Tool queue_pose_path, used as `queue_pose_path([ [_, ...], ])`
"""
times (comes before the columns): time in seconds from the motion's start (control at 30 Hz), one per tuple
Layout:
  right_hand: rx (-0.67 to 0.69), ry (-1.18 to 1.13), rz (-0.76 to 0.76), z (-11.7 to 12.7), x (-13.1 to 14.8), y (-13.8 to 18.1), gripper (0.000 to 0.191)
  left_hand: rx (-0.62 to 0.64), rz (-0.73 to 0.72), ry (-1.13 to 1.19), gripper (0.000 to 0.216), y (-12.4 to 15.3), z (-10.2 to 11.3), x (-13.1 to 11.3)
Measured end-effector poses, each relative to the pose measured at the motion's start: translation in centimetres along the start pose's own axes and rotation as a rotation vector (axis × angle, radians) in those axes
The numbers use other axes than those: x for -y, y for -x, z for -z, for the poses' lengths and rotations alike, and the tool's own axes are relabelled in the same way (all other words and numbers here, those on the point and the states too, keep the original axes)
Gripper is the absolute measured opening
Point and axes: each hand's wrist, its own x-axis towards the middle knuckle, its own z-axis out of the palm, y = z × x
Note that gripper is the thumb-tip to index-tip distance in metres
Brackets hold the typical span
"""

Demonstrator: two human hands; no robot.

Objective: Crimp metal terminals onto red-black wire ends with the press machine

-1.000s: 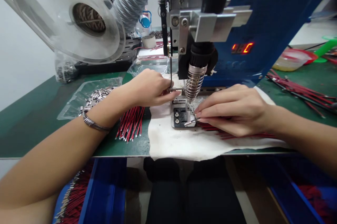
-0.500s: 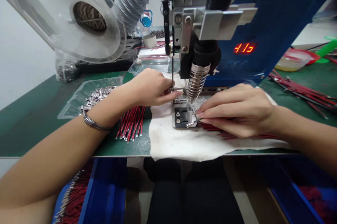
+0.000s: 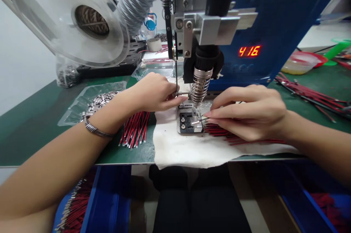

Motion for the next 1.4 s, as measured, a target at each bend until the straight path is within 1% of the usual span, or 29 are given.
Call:
queue_pose_path([
  [0.07,-0.009,-0.007,-0.015,0.06,0.17,-0.16,0.007,0.0,-0.002,-0.004,0.052,0.01,-0.06,0.04],
  [0.17,-0.026,-0.021,0.011,0.1,0.28,-0.33,0.006,-0.019,-0.021,-0.006,0.052,0.04,-0.2,0.14],
  [0.33,-0.008,-0.044,0.015,0.03,0.18,-0.28,0.011,-0.037,-0.021,-0.016,0.052,0.15,-0.37,0.33],
  [0.47,0.008,-0.048,0.035,0.01,0.1,-0.19,0.008,-0.051,-0.026,-0.044,0.053,0.22,-0.44,0.38],
  [0.57,0.014,-0.059,0.014,0.0,0.14,-0.19,0.006,-0.033,-0.021,-0.048,0.053,0.2,-0.39,0.31],
  [0.8,-0.036,-0.092,-0.016,-0.29,0.15,-0.12,0.006,-0.004,0.009,-0.033,0.052,0.14,-0.25,0.17],
  [0.97,-0.014,-0.101,-0.035,-0.3,0.0,0.03,0.008,0.004,0.023,-0.037,0.053,0.13,-0.21,0.1],
  [1.17,-0.053,-0.111,-0.111,-0.15,0.25,-0.01,0.008,0.009,0.018,-0.042,0.052,0.12,-0.22,0.1],
  [1.23,-0.066,-0.114,-0.103,-0.17,0.3,-0.08,0.008,0.009,0.019,-0.044,0.051,0.12,-0.2,0.09],
  [1.4,-0.044,-0.107,-0.08,-0.27,0.19,-0.1,0.007,0.007,0.018,-0.028,0.052,0.1,-0.17,0.06],
])
